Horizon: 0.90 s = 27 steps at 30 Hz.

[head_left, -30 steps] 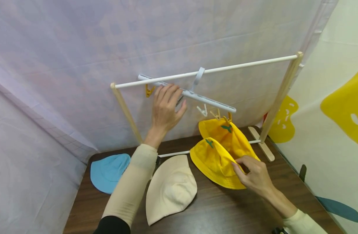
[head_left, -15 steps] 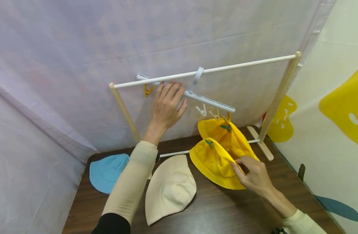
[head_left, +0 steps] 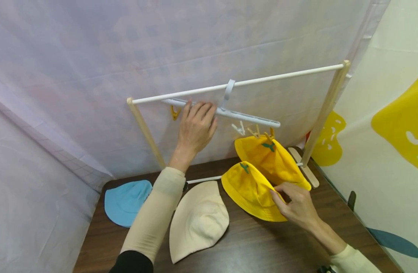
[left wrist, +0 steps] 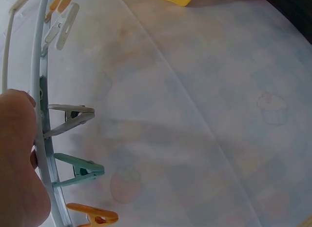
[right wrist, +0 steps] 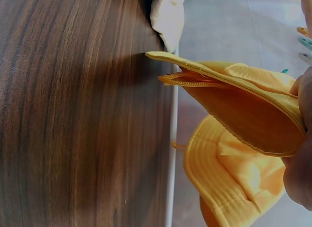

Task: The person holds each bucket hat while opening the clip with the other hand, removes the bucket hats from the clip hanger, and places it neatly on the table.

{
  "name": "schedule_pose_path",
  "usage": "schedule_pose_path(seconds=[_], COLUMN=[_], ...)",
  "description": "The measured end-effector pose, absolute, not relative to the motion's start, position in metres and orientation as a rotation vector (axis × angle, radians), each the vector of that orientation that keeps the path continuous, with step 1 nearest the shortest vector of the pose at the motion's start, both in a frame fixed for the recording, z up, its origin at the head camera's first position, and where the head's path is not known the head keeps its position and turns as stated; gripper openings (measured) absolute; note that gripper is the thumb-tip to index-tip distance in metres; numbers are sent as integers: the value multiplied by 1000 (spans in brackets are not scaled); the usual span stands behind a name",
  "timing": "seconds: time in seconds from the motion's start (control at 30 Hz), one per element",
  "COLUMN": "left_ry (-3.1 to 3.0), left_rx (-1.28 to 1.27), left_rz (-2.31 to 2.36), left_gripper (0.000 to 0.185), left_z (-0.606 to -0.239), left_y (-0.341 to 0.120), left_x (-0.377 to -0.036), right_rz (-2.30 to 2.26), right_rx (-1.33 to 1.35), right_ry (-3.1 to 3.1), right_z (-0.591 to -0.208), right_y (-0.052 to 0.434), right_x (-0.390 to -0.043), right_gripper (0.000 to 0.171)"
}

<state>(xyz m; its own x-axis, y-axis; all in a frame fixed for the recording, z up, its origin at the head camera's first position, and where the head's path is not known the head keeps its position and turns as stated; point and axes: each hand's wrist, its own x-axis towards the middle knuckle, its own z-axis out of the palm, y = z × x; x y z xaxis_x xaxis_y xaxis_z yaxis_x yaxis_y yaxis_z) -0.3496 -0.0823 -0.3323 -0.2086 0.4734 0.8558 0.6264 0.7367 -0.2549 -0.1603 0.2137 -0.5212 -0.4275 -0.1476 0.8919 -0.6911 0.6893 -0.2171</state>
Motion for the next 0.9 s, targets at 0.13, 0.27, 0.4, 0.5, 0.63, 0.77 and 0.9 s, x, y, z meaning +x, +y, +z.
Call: schedule_pose_path(seconds=[0.13,0.27,0.4,0.5,0.63,0.77,0.9], left_ry=[-1814,-1777,-1747,-1743,-1740,-1748,-1773], left_rx=[-841,-842,-854,-859,-859,-876,-898], left_rz=[-192,-234,-284,-320,-354,-398,-459], left_gripper=[27,24,21,20,18,18,19], left_z=[-336,-339,-342,-343,-345,-346,-347], left_y=[-81,-81,-81,-81,-81,-82,-83], left_x=[-351,-352,-353,-353,-351,-350,-348], right_rz=[728,743,754,764,762,764,808], right_rx=[641,636,627,615,597,557,495], right_ry=[-1946,-1942,-1941,-1951,-1974,-2025,-2109], right_z=[-522,-523,-525,-526,-528,-529,-532], right_y=[213,213,213,214,215,215,216], right_x=[-160,-159,-158,-157,-154,-149,-142], right_gripper=[20,17,12,7,20,26,26])
